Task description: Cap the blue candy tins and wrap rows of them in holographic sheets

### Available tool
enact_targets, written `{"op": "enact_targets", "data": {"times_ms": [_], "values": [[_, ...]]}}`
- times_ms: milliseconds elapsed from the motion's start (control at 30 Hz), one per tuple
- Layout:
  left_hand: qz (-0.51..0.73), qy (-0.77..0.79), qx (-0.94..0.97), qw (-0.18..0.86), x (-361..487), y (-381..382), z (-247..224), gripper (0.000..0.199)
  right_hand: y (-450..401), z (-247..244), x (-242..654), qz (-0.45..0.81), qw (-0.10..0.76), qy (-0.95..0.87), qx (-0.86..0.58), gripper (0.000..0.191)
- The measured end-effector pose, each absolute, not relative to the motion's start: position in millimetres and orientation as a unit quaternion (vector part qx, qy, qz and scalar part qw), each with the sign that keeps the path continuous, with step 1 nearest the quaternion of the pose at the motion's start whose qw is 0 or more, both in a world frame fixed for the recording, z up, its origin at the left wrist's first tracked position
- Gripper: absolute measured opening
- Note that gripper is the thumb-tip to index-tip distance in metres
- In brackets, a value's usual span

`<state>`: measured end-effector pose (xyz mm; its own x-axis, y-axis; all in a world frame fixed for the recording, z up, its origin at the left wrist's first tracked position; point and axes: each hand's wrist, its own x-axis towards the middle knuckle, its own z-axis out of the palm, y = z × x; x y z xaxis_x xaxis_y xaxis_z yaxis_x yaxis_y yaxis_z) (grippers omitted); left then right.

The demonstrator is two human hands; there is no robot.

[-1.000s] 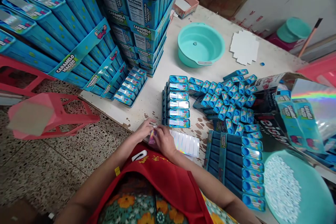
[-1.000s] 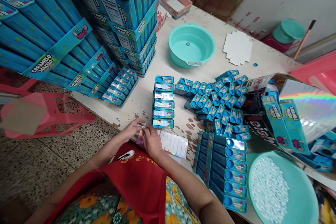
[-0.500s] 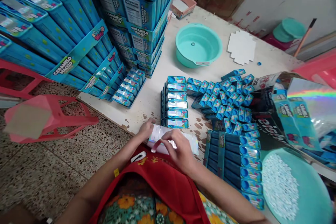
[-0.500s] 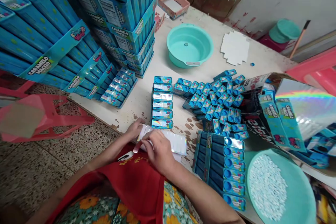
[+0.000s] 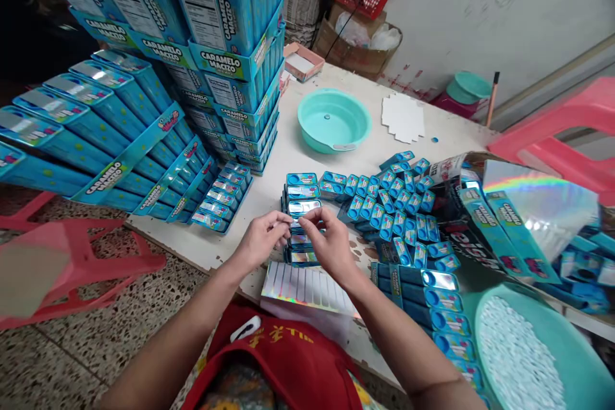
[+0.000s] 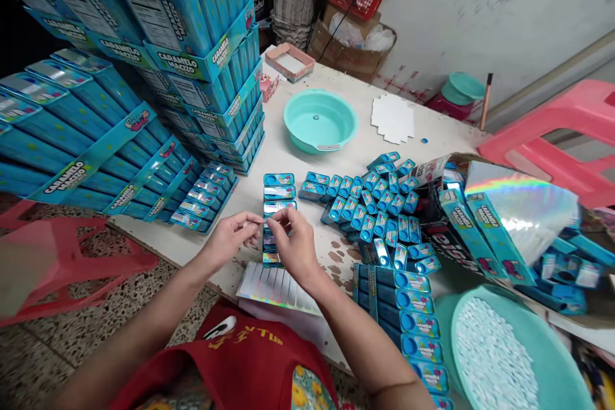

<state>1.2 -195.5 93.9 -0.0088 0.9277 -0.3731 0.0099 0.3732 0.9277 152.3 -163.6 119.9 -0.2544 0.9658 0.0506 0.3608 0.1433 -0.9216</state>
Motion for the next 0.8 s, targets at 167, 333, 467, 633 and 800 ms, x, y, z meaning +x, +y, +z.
{"op": "enact_targets", "data": {"times_ms": [167,333,467,633,800], "values": [[0.429,0.549,0.429,0.575,-15,-151,95,0.03,-117,106,141,0.424,0.409,-0.616,-0.523,0.018],[0.423,0.569,0.468,0.527,-28,-108,89,0.027,-68,80,132,0.348,0.418,-0.631,-0.554,0.016],[0.409,0.588,0.481,0.506,-27,-86,72,0.017,-50,59,129,0.328,0.401,-0.633,-0.575,0.012],[0.404,0.618,0.418,0.53,-21,-85,51,0.02,-43,49,131,0.394,0.377,-0.571,-0.614,0.029],[0.398,0.695,0.409,0.438,-12,-102,34,0.037,-48,48,149,0.502,0.406,-0.503,-0.575,0.057]]}}
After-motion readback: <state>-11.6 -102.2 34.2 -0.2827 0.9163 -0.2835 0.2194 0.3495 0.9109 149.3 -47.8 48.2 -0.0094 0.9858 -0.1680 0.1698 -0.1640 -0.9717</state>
